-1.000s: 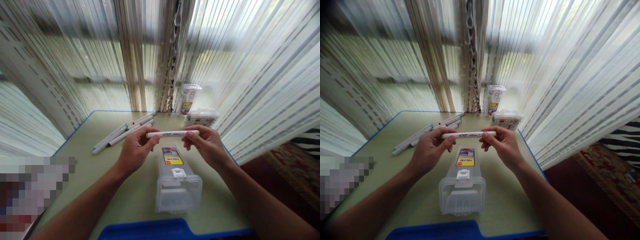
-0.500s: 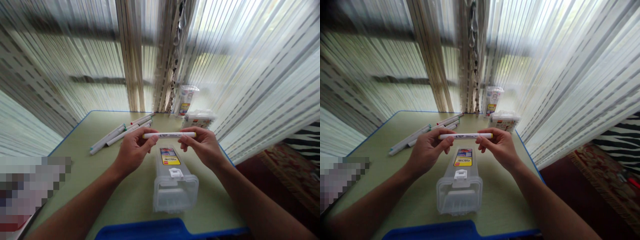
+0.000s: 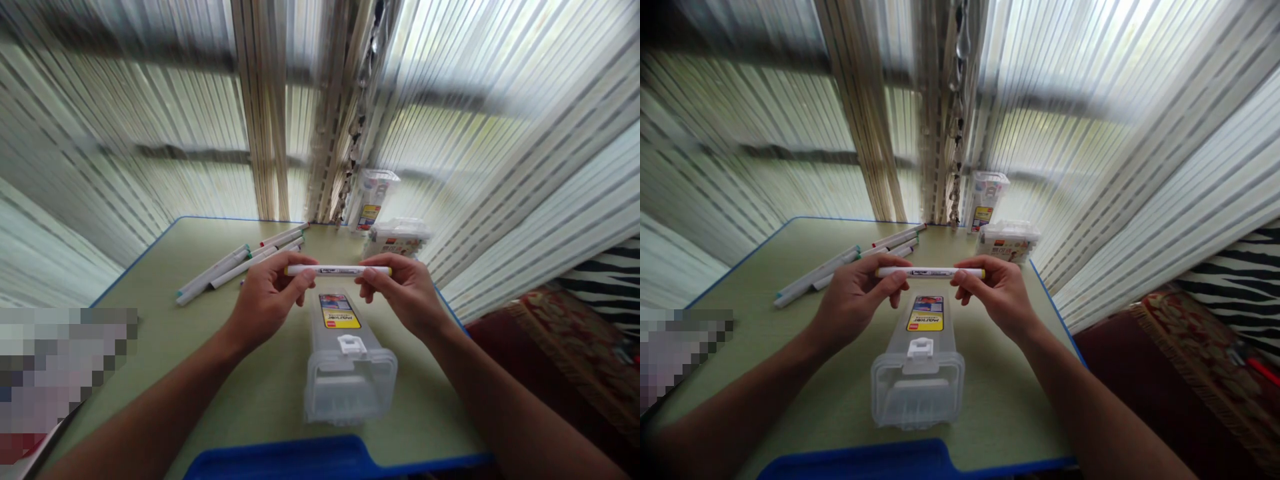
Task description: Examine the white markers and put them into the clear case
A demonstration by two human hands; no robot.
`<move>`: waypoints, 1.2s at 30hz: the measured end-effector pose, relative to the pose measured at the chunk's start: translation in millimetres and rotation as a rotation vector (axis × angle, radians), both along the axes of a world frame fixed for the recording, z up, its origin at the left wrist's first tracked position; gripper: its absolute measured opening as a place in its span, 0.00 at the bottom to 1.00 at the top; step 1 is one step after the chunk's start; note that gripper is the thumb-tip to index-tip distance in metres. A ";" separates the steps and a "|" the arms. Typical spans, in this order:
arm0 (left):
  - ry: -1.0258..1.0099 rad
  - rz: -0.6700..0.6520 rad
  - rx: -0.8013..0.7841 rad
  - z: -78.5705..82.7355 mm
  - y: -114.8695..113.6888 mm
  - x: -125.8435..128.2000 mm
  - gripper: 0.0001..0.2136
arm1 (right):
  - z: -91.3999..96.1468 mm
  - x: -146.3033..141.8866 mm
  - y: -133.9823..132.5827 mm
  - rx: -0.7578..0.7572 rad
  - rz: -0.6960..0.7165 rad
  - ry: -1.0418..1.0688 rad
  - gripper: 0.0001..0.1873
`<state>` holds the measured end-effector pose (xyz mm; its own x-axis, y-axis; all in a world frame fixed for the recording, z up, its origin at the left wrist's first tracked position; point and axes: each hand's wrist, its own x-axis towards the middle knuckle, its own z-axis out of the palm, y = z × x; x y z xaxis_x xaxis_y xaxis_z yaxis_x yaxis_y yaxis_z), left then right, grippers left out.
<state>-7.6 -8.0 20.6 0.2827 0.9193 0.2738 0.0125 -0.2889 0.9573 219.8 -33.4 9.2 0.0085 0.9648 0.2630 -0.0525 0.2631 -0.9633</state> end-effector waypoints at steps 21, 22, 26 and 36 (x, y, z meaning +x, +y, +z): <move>-0.089 -0.056 -0.048 -3.7 3.0 -0.8 0.12 | -0.3 1.0 0.4 -0.037 0.054 0.100 0.08; -0.097 -0.060 -0.055 -4.2 3.2 -0.9 0.12 | 0.2 0.7 0.4 -0.040 0.059 0.111 0.09; -0.094 -0.062 -0.050 -3.9 3.1 -0.8 0.12 | 0.7 0.4 0.5 -0.046 0.066 0.126 0.09; 0.043 -0.012 -0.003 -0.7 2.6 -0.6 0.09 | -3.1 1.4 1.4 0.001 0.009 0.018 0.06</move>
<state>-8.1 -5.4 19.9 0.3055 0.9164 0.2587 0.0498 -0.2867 0.9567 221.3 -32.0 6.1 0.0048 0.9646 0.2638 -0.0719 0.2634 -0.9620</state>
